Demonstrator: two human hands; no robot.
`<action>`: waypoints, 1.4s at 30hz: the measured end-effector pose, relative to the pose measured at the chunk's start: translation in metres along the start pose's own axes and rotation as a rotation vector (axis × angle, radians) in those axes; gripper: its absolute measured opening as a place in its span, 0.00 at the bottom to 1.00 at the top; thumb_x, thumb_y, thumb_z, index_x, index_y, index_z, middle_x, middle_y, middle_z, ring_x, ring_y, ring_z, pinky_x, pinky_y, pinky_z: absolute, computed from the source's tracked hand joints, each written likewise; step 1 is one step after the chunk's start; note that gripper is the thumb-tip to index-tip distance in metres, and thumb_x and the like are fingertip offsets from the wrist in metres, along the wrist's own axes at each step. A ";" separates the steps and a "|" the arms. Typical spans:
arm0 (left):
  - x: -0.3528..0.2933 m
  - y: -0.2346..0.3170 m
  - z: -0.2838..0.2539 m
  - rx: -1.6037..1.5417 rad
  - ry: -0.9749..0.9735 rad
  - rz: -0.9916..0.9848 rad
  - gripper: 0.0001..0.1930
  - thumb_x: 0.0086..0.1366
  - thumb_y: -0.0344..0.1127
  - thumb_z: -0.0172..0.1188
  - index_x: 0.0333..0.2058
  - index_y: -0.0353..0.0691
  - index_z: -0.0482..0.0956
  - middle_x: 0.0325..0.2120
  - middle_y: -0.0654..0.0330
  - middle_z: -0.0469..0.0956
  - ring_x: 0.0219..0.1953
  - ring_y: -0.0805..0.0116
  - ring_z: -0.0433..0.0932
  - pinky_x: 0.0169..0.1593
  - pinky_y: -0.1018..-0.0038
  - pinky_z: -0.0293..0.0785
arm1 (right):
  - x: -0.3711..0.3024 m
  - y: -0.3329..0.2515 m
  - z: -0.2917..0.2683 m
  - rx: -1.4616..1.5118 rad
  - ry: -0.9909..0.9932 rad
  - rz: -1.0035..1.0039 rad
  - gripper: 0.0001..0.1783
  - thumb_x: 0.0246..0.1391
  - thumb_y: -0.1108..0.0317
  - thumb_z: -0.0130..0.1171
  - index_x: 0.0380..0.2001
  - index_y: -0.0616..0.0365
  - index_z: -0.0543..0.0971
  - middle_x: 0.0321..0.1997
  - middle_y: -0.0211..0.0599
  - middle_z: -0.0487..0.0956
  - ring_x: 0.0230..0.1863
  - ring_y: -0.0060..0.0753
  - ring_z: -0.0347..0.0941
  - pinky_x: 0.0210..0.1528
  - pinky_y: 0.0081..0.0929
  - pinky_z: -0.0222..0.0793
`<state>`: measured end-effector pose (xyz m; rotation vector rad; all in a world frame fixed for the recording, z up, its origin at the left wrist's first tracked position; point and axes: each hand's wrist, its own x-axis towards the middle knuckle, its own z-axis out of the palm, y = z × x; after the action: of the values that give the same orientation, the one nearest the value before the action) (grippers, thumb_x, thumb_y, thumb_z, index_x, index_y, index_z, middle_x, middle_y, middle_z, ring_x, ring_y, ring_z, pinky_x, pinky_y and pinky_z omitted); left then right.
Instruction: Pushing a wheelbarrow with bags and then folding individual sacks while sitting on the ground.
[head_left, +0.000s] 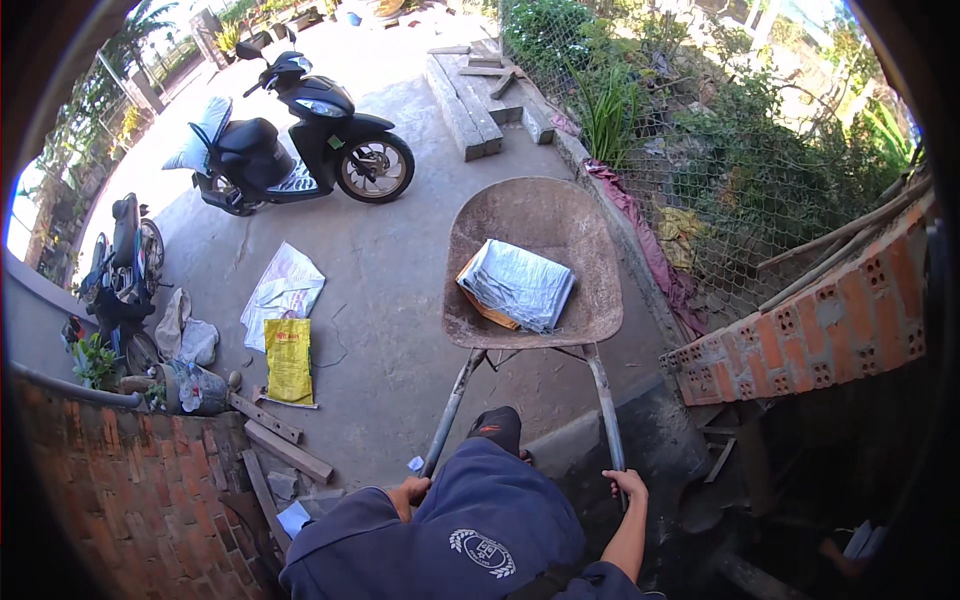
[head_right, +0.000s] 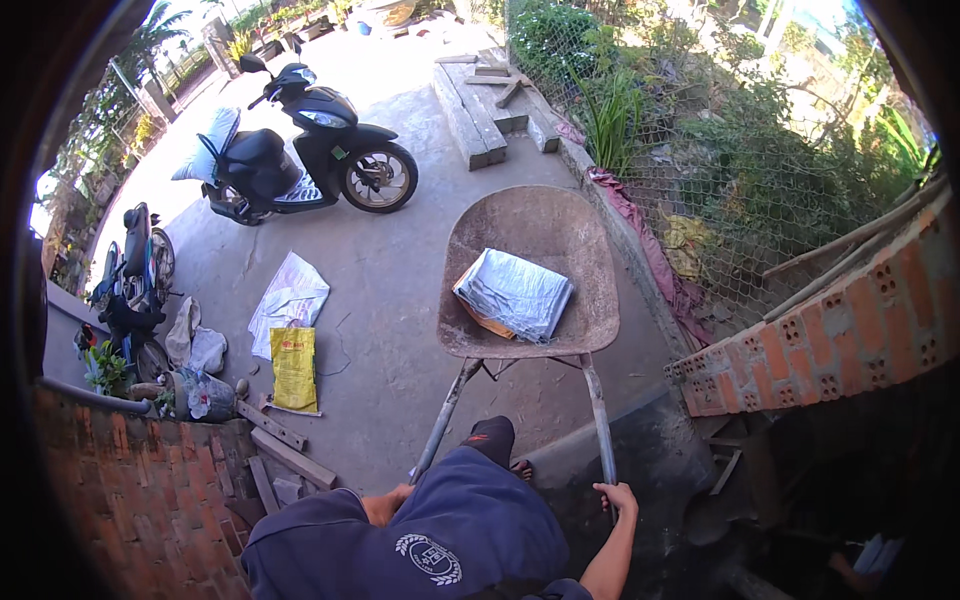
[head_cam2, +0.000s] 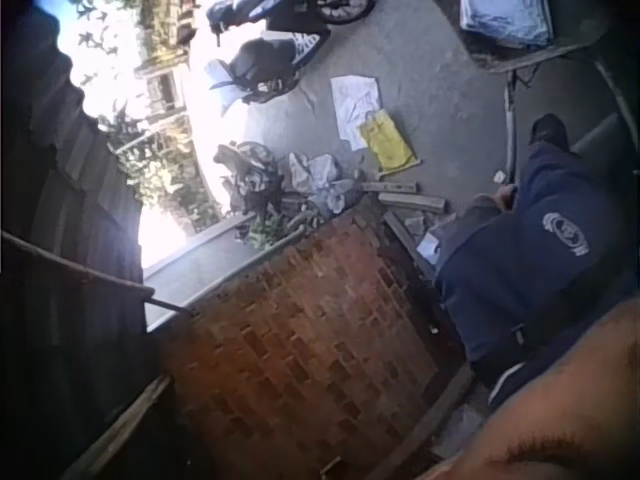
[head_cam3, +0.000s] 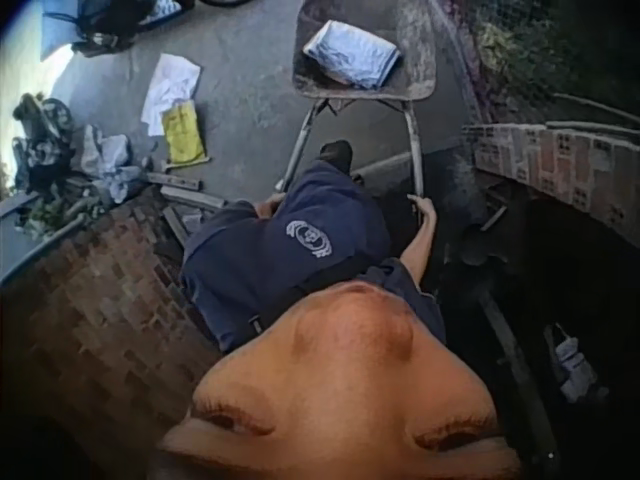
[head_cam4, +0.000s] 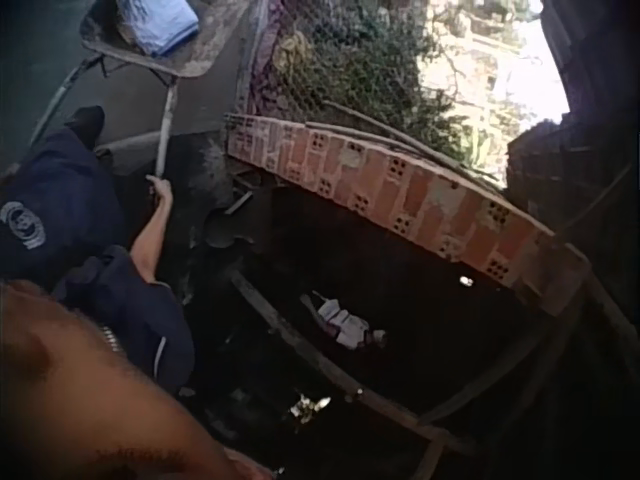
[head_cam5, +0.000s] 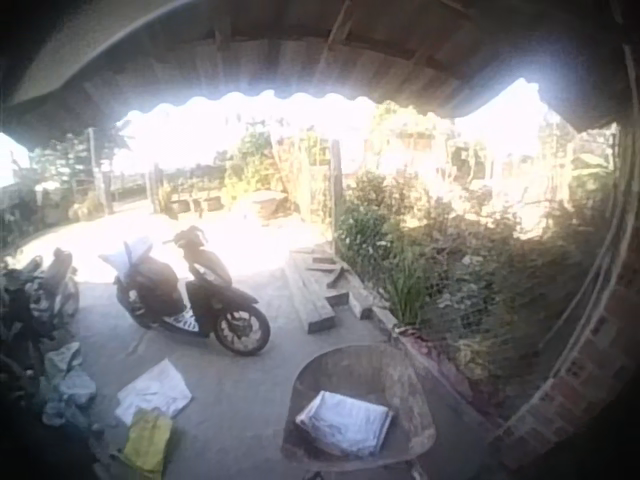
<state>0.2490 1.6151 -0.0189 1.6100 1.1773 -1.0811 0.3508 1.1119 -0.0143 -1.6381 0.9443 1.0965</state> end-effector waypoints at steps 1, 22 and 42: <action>0.003 0.011 0.014 -0.021 0.002 0.001 0.12 0.47 0.36 0.60 0.28 0.32 0.76 0.18 0.56 0.72 0.17 0.63 0.71 0.22 0.65 0.70 | 0.003 -0.015 -0.013 -0.058 0.004 -0.019 0.15 0.43 0.60 0.66 0.21 0.58 0.72 0.16 0.28 0.70 0.15 0.21 0.67 0.18 0.24 0.68; 0.040 0.206 0.202 -0.601 0.047 -0.010 0.14 0.47 0.35 0.59 0.29 0.30 0.77 0.22 0.54 0.74 0.19 0.63 0.73 0.22 0.66 0.70 | 0.154 -0.327 -0.191 -0.352 -0.165 -0.334 0.11 0.42 0.72 0.64 0.28 0.60 0.73 0.15 0.30 0.70 0.13 0.24 0.67 0.14 0.25 0.64; -0.054 0.306 0.088 -0.102 0.485 0.089 0.14 0.48 0.38 0.62 0.15 0.35 0.70 0.12 0.57 0.70 0.11 0.67 0.68 0.15 0.70 0.65 | 0.227 -0.320 -0.156 -0.176 -0.289 -0.349 0.08 0.42 0.73 0.59 0.21 0.57 0.69 0.14 0.29 0.67 0.12 0.22 0.64 0.15 0.25 0.65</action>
<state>0.5220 1.4570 0.0504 1.8820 1.4271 -0.5742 0.7530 1.0311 -0.1149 -1.6500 0.3660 1.1543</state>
